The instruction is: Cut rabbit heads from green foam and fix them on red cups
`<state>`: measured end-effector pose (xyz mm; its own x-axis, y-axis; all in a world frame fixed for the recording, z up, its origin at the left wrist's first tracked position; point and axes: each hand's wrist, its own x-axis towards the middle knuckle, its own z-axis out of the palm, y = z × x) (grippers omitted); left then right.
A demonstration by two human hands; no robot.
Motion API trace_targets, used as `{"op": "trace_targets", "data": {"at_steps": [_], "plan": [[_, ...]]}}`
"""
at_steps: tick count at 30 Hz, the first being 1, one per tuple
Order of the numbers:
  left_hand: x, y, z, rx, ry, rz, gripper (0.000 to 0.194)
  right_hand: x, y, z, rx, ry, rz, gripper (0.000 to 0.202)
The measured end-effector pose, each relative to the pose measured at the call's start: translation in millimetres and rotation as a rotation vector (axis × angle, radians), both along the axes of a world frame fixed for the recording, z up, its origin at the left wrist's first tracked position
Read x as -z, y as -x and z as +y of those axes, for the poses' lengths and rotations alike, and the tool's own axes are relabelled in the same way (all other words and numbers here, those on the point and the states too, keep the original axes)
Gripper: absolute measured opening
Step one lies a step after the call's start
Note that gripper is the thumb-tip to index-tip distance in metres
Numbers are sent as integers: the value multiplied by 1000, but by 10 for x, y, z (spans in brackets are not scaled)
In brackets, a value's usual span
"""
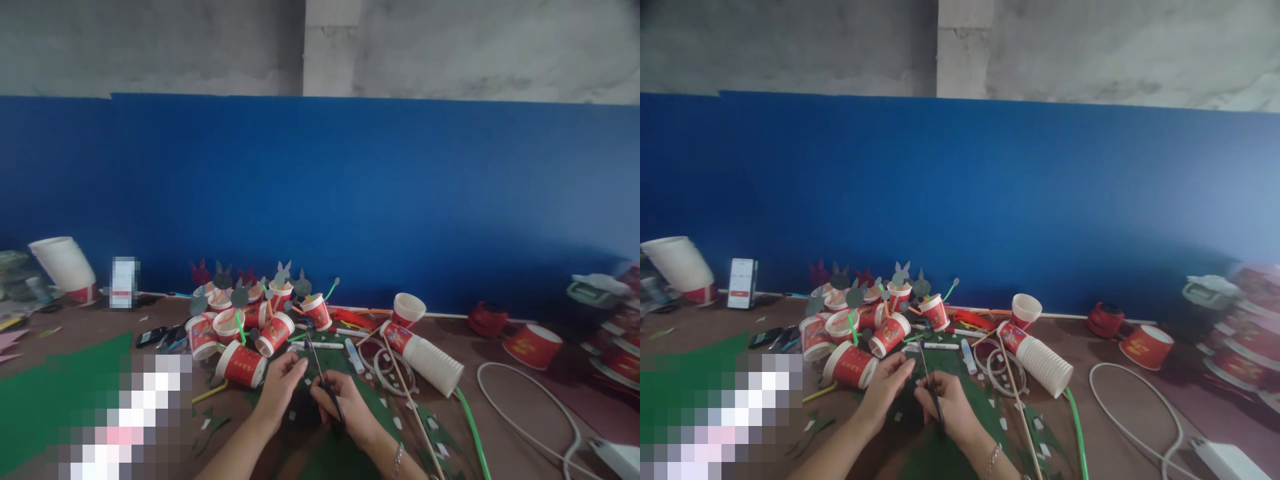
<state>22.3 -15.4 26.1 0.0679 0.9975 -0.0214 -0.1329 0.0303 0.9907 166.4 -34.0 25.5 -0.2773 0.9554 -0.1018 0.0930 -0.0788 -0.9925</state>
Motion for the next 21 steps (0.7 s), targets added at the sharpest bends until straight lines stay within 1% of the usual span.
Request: {"op": "trace_targets", "data": {"at_steps": [5, 10, 15, 21], "plan": [[-2, -12, -5, -26, 4, -8, 43, -1, 5, -7, 4, 7, 24, 43], [-24, -12, -19, -23, -15, -5, 40, 21, 15, -9, -20, 20, 41, 44], [-16, -11, -18, -30, -27, -6, 36, 56, 10, 0, -22, 14, 30, 45], [-27, -16, -17, -37, -32, -4, 36, 69, -4, 4, -36, -1, 29, 43]]}}
